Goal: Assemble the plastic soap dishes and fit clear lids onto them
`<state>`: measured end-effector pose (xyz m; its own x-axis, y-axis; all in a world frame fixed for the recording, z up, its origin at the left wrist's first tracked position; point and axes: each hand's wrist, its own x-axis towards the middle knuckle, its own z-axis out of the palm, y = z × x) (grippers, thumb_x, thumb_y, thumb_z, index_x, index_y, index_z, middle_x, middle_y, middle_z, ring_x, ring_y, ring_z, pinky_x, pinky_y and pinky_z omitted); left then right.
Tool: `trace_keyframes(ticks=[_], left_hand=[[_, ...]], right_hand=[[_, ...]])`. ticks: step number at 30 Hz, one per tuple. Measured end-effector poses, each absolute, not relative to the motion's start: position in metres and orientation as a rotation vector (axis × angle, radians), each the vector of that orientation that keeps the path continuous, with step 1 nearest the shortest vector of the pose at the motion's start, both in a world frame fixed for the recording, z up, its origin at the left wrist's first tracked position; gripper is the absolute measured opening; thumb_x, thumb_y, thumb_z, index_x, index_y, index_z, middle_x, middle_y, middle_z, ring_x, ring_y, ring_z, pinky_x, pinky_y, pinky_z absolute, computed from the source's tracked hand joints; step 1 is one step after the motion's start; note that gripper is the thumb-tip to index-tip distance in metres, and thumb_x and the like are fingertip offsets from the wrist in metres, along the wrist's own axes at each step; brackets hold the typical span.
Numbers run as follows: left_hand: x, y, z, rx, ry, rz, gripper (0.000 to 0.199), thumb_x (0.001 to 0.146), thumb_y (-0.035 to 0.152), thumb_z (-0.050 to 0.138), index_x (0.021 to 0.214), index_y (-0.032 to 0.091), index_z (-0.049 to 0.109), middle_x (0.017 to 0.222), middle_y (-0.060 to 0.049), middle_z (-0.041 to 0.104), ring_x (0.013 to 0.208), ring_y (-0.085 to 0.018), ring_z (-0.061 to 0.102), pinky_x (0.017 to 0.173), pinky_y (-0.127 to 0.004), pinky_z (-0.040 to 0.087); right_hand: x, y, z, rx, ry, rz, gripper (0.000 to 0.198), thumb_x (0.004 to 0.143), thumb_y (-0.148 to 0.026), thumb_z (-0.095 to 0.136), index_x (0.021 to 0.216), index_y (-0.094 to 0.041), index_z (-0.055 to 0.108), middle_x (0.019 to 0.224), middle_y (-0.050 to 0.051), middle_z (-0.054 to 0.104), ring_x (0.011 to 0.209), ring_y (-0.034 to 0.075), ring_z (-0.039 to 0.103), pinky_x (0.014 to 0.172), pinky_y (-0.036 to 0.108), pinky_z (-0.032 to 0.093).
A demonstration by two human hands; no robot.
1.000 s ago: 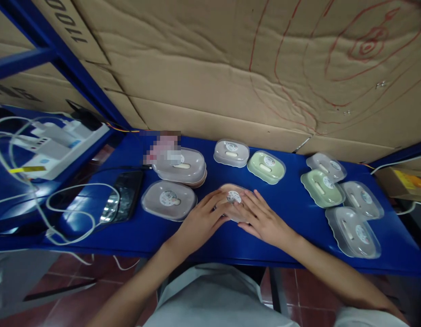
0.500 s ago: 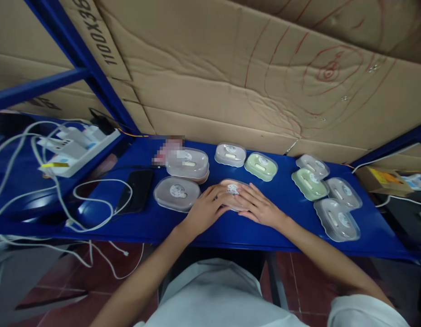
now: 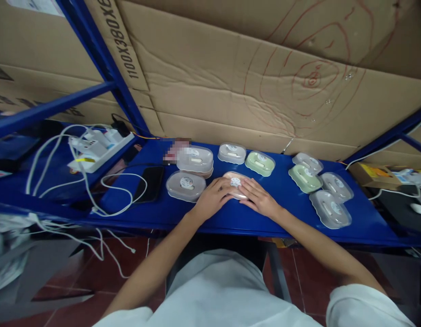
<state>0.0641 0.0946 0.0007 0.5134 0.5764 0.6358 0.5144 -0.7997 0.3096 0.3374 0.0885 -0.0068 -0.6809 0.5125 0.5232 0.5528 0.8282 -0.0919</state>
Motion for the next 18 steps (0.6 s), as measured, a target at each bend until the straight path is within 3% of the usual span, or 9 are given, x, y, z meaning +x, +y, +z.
trace_keyframes(ticks=[3, 9, 12, 18], left_hand=[[0.066, 0.093, 0.002, 2.650, 0.991, 1.161, 0.026, 0.105, 0.026, 0.062, 0.130, 0.023, 0.068, 0.133, -0.013, 0.066, 0.131, -0.029, 0.063, 0.110, -0.051, 0.058], [0.069, 0.095, 0.003, 2.611, 0.994, 1.104, 0.036, 0.105, 0.025, 0.061, 0.141, 0.024, 0.061, 0.143, -0.014, 0.061, 0.140, -0.030, 0.058, 0.117, -0.054, 0.054], [0.070, 0.096, 0.000, 2.609, 0.972, 1.084, 0.043, 0.105, 0.023, 0.061, 0.148, 0.024, 0.056, 0.149, -0.015, 0.058, 0.147, -0.031, 0.053, 0.122, -0.055, 0.049], [0.071, 0.101, -0.011, 2.498, 1.064, 1.018, 0.048, 0.106, 0.027, 0.059, 0.153, 0.026, 0.051, 0.169, -0.018, 0.037, 0.160, -0.034, 0.038, 0.126, -0.056, 0.043]], right_hand=[[0.338, 0.091, -0.004, -0.773, -2.433, -0.034, 0.082, 0.105, -0.031, 0.067, 0.173, -0.034, 0.021, 0.165, 0.011, 0.051, 0.157, 0.030, 0.043, 0.129, 0.060, 0.041], [0.341, 0.094, 0.004, -0.866, -2.408, 0.129, 0.076, 0.106, -0.032, 0.063, 0.172, -0.036, 0.025, 0.174, 0.006, 0.038, 0.165, 0.033, 0.025, 0.129, 0.064, 0.038], [0.344, 0.096, 0.004, -0.893, -2.413, 0.156, 0.077, 0.106, -0.033, 0.063, 0.172, -0.039, 0.023, 0.177, 0.005, 0.032, 0.165, 0.033, 0.025, 0.130, 0.062, 0.037], [0.348, 0.096, 0.003, -0.958, -2.405, 0.112, 0.082, 0.104, -0.039, 0.067, 0.172, -0.042, 0.020, 0.179, 0.004, 0.025, 0.164, 0.034, 0.026, 0.130, 0.060, 0.039]])
